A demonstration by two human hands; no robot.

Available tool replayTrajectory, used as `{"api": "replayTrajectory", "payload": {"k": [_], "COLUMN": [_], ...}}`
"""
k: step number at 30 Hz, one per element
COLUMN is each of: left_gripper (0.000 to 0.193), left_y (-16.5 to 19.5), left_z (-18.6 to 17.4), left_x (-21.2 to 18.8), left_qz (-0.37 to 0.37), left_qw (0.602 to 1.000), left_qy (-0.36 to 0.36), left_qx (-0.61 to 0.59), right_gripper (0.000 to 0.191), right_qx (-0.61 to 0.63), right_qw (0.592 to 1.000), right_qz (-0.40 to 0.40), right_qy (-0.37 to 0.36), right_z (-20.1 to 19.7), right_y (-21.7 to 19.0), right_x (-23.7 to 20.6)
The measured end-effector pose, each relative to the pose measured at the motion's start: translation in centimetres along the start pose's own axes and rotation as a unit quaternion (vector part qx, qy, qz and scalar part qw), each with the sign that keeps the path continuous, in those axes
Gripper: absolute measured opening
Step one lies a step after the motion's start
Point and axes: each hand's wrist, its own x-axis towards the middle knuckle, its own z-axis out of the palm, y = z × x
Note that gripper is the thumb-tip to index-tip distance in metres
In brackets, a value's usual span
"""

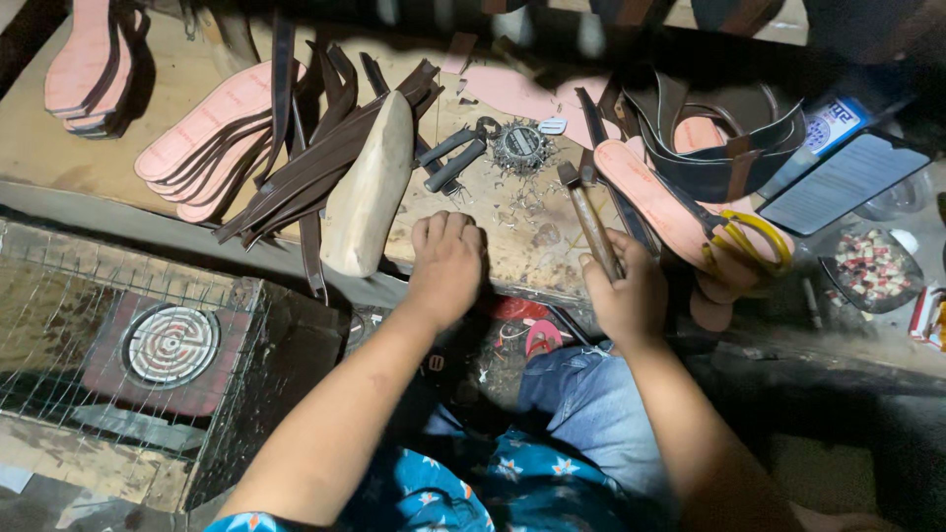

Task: The person sits at a cluttered shoemaking workbench and hammers tacks into a shoe sole, positioning small tacks with one hand while striking them with a hammer held in the other hand. They repeatedly pick tacks from the bench, place them on the sole edge, and hammer them in, working along the sole.

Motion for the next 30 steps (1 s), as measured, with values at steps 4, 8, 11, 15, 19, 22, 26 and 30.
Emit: {"api": "replayTrajectory", "payload": {"k": [4, 8, 11, 15, 19, 22, 26, 30], "left_gripper": [0.018, 0.017, 0.016, 0.015, 0.019, 0.021, 0.017, 0.015], "left_y": [-2.0, -3.4, -3.2, -1.9, -1.1, -0.9, -0.7, -0.6], "left_z": [0.6, 0.6, 0.5, 0.9, 1.2, 1.4, 1.5, 1.7], "left_x": [1.8, 3.2, 3.5, 4.2, 6.0, 7.2, 8.1, 8.9], "left_qz": [-0.029, -0.057, -0.029, -0.03, -0.055, -0.08, -0.075, -0.081], "left_qw": [0.996, 0.992, 0.995, 0.997, 0.994, 0.994, 0.994, 0.993], "left_qy": [0.047, 0.038, 0.076, 0.065, 0.081, 0.056, 0.054, 0.035], "left_qx": [0.074, 0.108, 0.057, -0.036, -0.042, -0.058, -0.066, -0.072], "right_gripper": [0.042, 0.04, 0.04, 0.04, 0.04, 0.041, 0.042, 0.041], "right_qx": [0.026, 0.04, 0.066, 0.087, 0.088, 0.069, 0.089, 0.08], "right_qw": [0.999, 0.999, 0.997, 0.995, 0.995, 0.994, 0.994, 0.995], "right_qz": [0.038, 0.024, 0.044, 0.055, 0.04, 0.084, 0.069, 0.056], "right_qy": [-0.001, 0.005, 0.0, -0.002, 0.002, -0.002, 0.006, 0.009], "right_z": [0.0, 0.0, 0.1, 0.2, 0.2, 0.2, 0.3, 0.2], "right_y": [0.0, 0.1, 0.1, 0.1, -0.1, -0.2, -0.3, -0.2], "right_x": [-0.1, -0.2, -0.2, -0.2, -0.3, -0.2, -0.3, -0.2]}}
